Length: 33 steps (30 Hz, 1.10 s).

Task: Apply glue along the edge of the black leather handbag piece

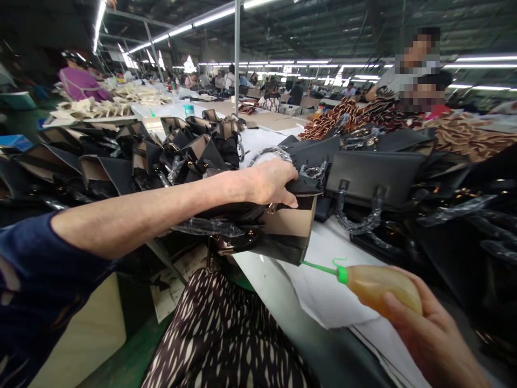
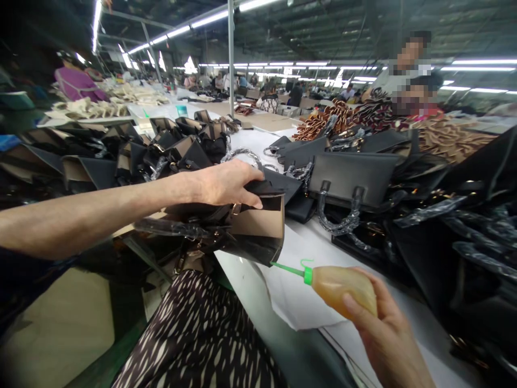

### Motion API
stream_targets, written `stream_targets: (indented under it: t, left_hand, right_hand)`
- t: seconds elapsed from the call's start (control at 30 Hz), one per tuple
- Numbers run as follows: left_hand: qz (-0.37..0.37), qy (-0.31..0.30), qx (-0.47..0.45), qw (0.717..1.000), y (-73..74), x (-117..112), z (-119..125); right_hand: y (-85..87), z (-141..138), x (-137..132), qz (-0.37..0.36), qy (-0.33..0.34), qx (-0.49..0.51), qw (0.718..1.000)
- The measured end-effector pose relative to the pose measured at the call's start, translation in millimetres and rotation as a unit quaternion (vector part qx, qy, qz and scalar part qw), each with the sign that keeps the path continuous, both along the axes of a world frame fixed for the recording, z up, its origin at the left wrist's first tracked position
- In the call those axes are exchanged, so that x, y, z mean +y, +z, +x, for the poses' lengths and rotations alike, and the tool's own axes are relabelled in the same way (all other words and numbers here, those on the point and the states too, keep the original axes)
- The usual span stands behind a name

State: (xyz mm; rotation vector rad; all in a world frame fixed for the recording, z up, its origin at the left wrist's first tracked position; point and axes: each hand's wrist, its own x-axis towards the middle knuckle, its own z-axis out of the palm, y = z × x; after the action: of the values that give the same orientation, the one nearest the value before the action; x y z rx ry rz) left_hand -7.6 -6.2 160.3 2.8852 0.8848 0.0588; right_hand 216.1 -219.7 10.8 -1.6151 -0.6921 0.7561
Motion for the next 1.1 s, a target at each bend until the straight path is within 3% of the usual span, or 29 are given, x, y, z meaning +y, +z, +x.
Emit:
stream_targets:
  t: [0.13,0.4,0.6,0.8,1.1]
  left_hand:
    - [0.017,0.022,0.068,0.997,-8.7,-9,19]
    - [0.024,-0.009,0.104,0.994,-18.8,-40,37]
    - [0.036,-0.033,0.127,0.991,-29.9,-47,34]
    - [0.059,-0.024,0.086,0.994,-43.2,-38,21]
    - [0.044,-0.013,0.071,0.996,-47.1,-38,16]
  right_hand:
    - [-15.4,16,6,-0.009,0.002,0.076,0.997]
    - [-33.7,26,11,0.001,0.011,0.055,0.998]
    - [-44.6,30,25,0.005,0.012,0.009,1.0]
    - [-42.6,25,36,-0.01,0.006,-0.059,0.998]
    - [-46.0,23,48,-0.009,0.013,-0.1,0.995]
